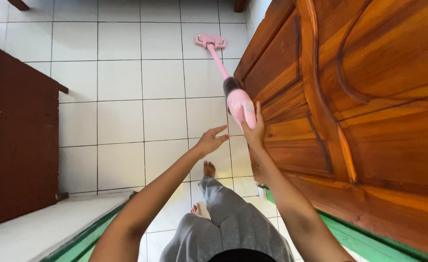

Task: The person uses a pink handheld vacuum cleaner to clean a tiled floor in a bedroom. They move the vacuum back and forth across the floor, navigating around furniture such as a bed, a wooden cabinet, and a chair.

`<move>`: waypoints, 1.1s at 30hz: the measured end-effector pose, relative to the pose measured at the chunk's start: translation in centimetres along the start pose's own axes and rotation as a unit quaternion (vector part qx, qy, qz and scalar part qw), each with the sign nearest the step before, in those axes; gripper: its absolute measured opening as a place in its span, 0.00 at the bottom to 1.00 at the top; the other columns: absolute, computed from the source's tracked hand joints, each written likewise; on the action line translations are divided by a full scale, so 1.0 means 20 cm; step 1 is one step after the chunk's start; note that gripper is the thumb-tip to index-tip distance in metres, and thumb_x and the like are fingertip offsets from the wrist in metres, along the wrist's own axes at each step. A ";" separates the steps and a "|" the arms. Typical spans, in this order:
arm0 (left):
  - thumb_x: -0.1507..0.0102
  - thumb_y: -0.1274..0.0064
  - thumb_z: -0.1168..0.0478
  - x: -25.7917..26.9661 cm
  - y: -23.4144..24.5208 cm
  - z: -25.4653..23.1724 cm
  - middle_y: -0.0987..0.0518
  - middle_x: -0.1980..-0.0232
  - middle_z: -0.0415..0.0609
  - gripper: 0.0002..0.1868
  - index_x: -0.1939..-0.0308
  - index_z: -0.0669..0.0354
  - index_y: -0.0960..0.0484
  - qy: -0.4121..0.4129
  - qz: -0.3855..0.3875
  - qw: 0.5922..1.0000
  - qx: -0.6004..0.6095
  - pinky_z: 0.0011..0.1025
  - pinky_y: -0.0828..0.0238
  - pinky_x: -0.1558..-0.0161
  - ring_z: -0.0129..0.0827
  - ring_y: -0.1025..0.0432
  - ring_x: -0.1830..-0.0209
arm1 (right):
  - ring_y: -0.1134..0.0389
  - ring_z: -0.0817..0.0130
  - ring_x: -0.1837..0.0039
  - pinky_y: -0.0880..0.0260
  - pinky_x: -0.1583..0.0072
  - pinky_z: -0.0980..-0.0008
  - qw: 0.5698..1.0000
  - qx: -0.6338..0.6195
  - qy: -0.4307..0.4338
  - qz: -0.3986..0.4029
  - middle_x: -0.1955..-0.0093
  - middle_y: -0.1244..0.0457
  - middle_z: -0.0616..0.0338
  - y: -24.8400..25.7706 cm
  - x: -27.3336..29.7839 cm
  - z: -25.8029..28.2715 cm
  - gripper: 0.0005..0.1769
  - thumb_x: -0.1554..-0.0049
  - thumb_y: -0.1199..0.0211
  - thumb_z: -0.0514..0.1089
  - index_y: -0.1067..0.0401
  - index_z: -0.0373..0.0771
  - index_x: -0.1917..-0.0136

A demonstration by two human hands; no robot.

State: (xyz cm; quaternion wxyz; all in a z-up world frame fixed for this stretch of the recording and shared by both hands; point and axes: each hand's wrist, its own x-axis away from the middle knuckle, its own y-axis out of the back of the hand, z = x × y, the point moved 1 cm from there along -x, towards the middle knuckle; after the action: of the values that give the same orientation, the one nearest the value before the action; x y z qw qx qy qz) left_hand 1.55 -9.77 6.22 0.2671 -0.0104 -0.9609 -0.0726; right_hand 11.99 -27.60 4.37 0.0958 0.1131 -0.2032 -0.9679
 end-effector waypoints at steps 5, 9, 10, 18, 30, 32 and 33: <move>0.36 0.47 0.47 0.26 -0.07 0.17 0.22 0.33 0.59 0.35 0.25 0.47 0.32 0.009 0.037 0.999 -0.033 0.35 0.31 0.37 0.42 0.25 0.39 | 0.36 0.59 0.26 0.38 0.29 0.67 0.998 -0.018 -0.063 0.000 0.25 0.38 0.46 0.22 0.54 0.09 0.44 0.47 0.33 0.38 0.44 0.38 0.19; 0.37 0.49 0.44 0.50 -0.19 0.24 0.32 0.27 0.60 0.37 0.24 0.44 0.36 -0.038 0.117 0.981 -0.151 0.37 0.29 0.37 0.48 0.24 0.41 | 0.34 0.62 0.32 0.33 0.38 0.69 0.989 -0.059 -0.124 0.046 0.27 0.37 0.50 0.53 0.90 0.28 0.43 0.49 0.30 0.39 0.39 0.39 0.22; 0.37 0.49 0.44 0.56 -0.25 0.28 0.38 0.22 0.58 0.37 0.24 0.44 0.36 -0.073 0.132 0.971 -0.186 0.37 0.32 0.34 0.48 0.26 0.39 | 0.34 0.64 0.35 0.30 0.42 0.70 0.980 -0.087 -0.167 0.062 0.27 0.38 0.52 0.63 0.99 0.35 0.45 0.51 0.30 0.39 0.40 0.40 0.22; 0.35 0.52 0.41 0.89 -0.58 0.38 0.42 0.20 0.56 0.38 0.23 0.43 0.39 -0.121 0.215 0.887 -0.391 0.51 0.56 0.25 0.56 0.45 0.23 | 0.41 0.74 0.74 0.44 0.72 0.73 0.966 0.036 -0.252 0.043 0.68 0.37 0.53 1.16 1.36 0.98 0.61 0.53 0.28 0.37 0.56 0.52 0.14; 0.36 0.51 0.42 0.99 -0.78 0.45 0.42 0.21 0.57 0.37 0.23 0.42 0.39 -0.118 0.219 0.866 -0.434 0.44 0.41 0.30 0.52 0.40 0.25 | 0.31 0.61 0.32 0.32 0.32 0.65 0.999 0.040 -0.001 0.018 0.33 0.32 0.47 0.72 1.09 0.23 0.35 0.47 0.32 0.43 0.33 0.39 0.26; 0.36 0.51 0.43 0.99 -0.81 0.44 0.43 0.21 0.58 0.37 0.23 0.41 0.40 -0.112 0.208 0.858 -0.456 0.45 0.39 0.31 0.52 0.38 0.26 | 0.30 0.62 0.35 0.31 0.35 0.67 0.999 0.008 -0.031 0.028 0.37 0.31 0.49 0.68 1.08 0.18 0.34 0.47 0.30 0.44 0.33 0.40 0.28; 0.35 0.51 0.43 0.98 -0.83 0.42 0.44 0.20 0.58 0.37 0.23 0.41 0.41 -0.103 0.204 0.852 -0.472 0.45 0.37 0.31 0.52 0.37 0.27 | 0.30 0.63 0.35 0.31 0.35 0.67 0.998 -0.003 -0.044 0.034 0.37 0.31 0.49 0.69 1.10 0.18 0.34 0.47 0.31 0.43 0.33 0.40 0.28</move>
State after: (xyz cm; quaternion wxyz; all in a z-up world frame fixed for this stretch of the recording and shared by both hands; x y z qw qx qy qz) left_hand -20.63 -25.33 6.94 0.1382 -0.3386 -0.8094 -0.4594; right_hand -7.99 -43.78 9.33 0.1199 0.0633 -0.2077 -0.9688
